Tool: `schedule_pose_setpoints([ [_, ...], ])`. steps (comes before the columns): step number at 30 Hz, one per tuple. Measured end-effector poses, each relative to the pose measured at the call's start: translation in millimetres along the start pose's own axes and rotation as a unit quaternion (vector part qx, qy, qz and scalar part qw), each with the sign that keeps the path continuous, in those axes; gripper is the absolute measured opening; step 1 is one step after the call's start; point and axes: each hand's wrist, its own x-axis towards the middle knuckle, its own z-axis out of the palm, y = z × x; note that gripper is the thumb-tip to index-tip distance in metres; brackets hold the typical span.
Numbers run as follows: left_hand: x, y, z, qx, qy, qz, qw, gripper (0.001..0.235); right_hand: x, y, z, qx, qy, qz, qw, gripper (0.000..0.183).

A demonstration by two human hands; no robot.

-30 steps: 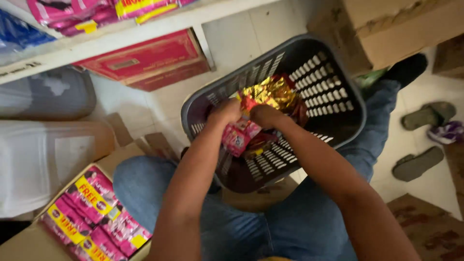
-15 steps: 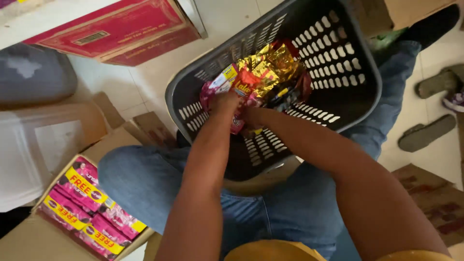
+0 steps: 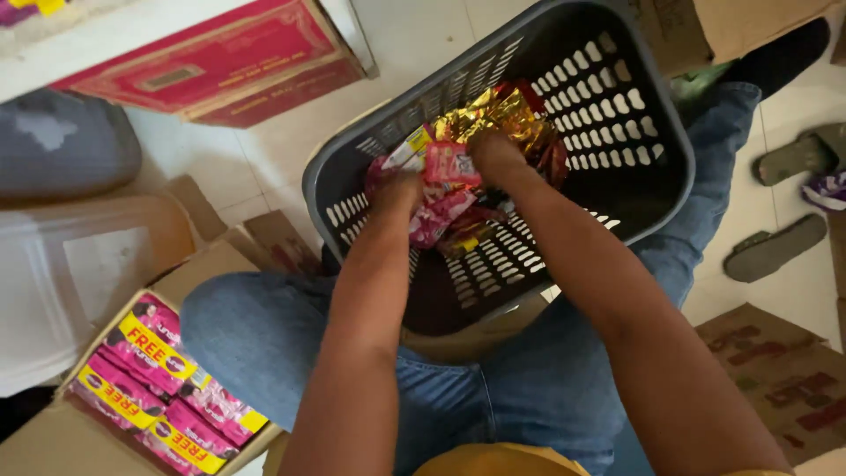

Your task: Stocking detergent and toothpaste sachets from a basket onto retail shelves.

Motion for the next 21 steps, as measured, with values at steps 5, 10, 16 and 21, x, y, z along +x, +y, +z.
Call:
schedule_pose_setpoints([
  [5,7,-10,48,0.073,0.010,0.032,0.997,0.033,2,18,18,-0.013,0.122,0.010,0.992,0.025],
  [10,67,-37,116,0.144,0.020,0.068,0.987,0.032,17,21,21,0.093,0.168,0.018,0.981,0.033],
  [16,36,-2,1,0.123,-0.145,0.123,0.974,0.034,-10,10,-13,0.073,0.067,-0.200,0.975,0.026],
  [21,33,10,-41,-0.298,0.005,0.084,0.951,0.030,-40,8,-58,0.372,0.033,-0.014,0.927,0.037],
])
